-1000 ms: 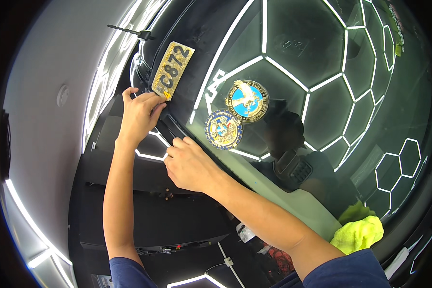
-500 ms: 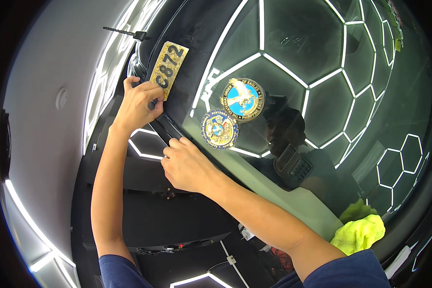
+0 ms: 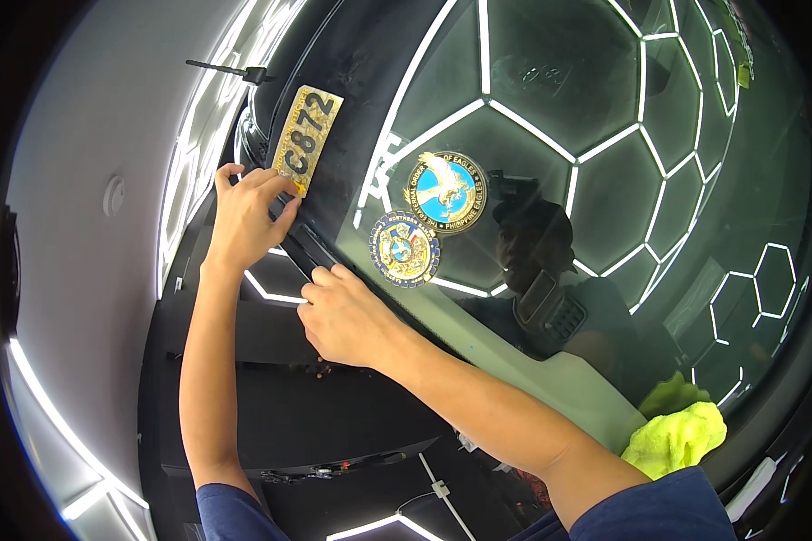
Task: The person applies a yellow decal to the upper corner of a car's windshield, smoothing it out by hand and using a yellow cloth.
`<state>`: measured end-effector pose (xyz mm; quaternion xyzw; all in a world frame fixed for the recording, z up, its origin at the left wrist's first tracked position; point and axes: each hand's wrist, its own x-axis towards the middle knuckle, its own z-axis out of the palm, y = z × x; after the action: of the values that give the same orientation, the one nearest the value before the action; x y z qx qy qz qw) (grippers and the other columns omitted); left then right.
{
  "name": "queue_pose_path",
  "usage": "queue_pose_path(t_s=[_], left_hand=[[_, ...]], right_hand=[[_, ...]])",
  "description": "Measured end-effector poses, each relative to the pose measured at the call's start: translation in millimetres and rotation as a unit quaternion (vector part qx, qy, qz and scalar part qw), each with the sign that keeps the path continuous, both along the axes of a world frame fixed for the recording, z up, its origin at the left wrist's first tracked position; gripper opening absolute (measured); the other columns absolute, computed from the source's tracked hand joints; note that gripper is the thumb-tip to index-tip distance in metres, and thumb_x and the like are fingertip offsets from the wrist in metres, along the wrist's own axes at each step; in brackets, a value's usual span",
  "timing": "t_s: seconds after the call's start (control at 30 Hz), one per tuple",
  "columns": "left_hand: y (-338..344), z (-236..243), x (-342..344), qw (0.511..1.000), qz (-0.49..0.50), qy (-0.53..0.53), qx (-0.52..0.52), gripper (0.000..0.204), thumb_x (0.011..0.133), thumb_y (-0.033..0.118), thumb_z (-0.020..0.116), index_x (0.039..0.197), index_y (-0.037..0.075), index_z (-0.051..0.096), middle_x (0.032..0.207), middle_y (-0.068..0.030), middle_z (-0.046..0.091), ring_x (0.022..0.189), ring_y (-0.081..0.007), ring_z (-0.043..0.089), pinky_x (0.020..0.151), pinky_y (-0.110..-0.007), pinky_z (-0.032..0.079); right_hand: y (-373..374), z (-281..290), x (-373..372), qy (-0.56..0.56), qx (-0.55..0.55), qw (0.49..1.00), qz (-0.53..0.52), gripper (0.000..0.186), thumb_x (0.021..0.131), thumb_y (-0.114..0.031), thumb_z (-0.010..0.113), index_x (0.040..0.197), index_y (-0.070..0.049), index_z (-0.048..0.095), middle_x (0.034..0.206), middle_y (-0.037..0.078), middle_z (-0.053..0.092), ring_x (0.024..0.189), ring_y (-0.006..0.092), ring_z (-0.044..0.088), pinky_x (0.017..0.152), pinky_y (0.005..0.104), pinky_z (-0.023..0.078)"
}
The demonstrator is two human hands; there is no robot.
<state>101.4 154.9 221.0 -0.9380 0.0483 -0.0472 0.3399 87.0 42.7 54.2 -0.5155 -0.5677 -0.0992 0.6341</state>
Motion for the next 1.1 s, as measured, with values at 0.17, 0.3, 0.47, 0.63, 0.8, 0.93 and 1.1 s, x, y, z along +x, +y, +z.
queue_pose_path(t_s=[0.17, 0.3, 0.47, 0.63, 0.8, 0.93, 1.1], left_hand=[[1.6, -6.5, -5.1, 1.000, -0.010, -0.019, 0.003, 0.009, 0.077, 0.007, 0.074, 0.083, 0.008, 0.066, 0.079, -0.0024, 0.065, 0.078, -0.0207, 0.060, 0.093, -0.044, 0.033], [5.5, -8.8, -7.1, 0.999, -0.047, -0.022, 0.014, 0.009, 0.077, 0.005, 0.072, 0.083, 0.008, 0.065, 0.077, -0.0018, 0.064, 0.075, -0.0193, 0.060, 0.092, -0.044, 0.033], [7.9, -12.7, -8.2, 0.998, -0.055, -0.029, 0.022, 0.005, 0.078, 0.008, 0.070, 0.081, 0.010, 0.065, 0.075, 0.0008, 0.061, 0.077, -0.0176, 0.061, 0.093, -0.045, 0.033], [4.0, -13.2, -16.0, 0.998, -0.047, -0.043, -0.001, 0.009, 0.080, 0.007, 0.072, 0.087, 0.010, 0.068, 0.076, -0.0008, 0.061, 0.074, -0.0190, 0.060, 0.091, -0.043, 0.032], [-0.9, -17.0, -16.5, 0.997, -0.036, -0.062, 0.019, 0.008, 0.081, 0.009, 0.072, 0.088, 0.010, 0.069, 0.075, 0.0003, 0.061, 0.074, -0.0186, 0.060, 0.092, -0.044, 0.032], [-4.2, -15.4, -9.1, 0.997, -0.029, -0.043, 0.049, 0.008, 0.078, 0.005, 0.071, 0.083, 0.010, 0.066, 0.076, -0.0007, 0.061, 0.075, -0.0188, 0.060, 0.092, -0.045, 0.032], [-3.5, -11.5, 1.3, 0.998, -0.021, -0.018, 0.047, 0.008, 0.073, 0.004, 0.068, 0.075, 0.010, 0.062, 0.072, 0.0005, 0.059, 0.076, -0.0183, 0.061, 0.094, -0.046, 0.033]], right_hand=[[-2.2, -0.2, 0.2, 0.004, -0.001, 1.000, 0.007, 0.013, 0.078, -0.015, 0.066, 0.070, -0.005, 0.066, 0.076, 0.004, 0.058, 0.085, 0.0212, 0.053, 0.080, 0.0351, 0.041], [-1.0, -0.6, -1.7, 0.008, 0.009, 1.000, 0.011, 0.014, 0.078, -0.015, 0.064, 0.068, -0.005, 0.066, 0.076, 0.006, 0.059, 0.086, 0.0221, 0.053, 0.083, 0.0356, 0.042], [-2.3, -0.1, 0.1, -0.003, 0.002, 1.000, 0.001, 0.013, 0.079, -0.016, 0.066, 0.070, -0.005, 0.066, 0.076, 0.004, 0.058, 0.086, 0.0214, 0.053, 0.081, 0.0351, 0.042], [-0.1, -1.5, 0.7, 0.004, 0.000, 1.000, 0.004, 0.012, 0.080, -0.015, 0.068, 0.073, -0.006, 0.066, 0.076, 0.003, 0.057, 0.084, 0.0208, 0.052, 0.079, 0.0350, 0.042], [-1.4, 0.3, 0.0, 0.001, 0.003, 1.000, 0.001, 0.012, 0.080, -0.015, 0.068, 0.072, -0.006, 0.066, 0.076, 0.002, 0.057, 0.084, 0.0206, 0.052, 0.078, 0.0348, 0.041], [-0.6, -0.4, 0.2, -0.001, 0.001, 1.000, 0.006, 0.014, 0.079, -0.016, 0.064, 0.069, -0.005, 0.066, 0.076, 0.005, 0.059, 0.086, 0.0212, 0.052, 0.081, 0.0351, 0.041], [-0.8, -0.4, -1.1, 0.008, 0.007, 1.000, 0.006, 0.014, 0.078, -0.015, 0.064, 0.068, -0.006, 0.066, 0.076, 0.005, 0.059, 0.086, 0.0212, 0.053, 0.082, 0.0352, 0.041]])
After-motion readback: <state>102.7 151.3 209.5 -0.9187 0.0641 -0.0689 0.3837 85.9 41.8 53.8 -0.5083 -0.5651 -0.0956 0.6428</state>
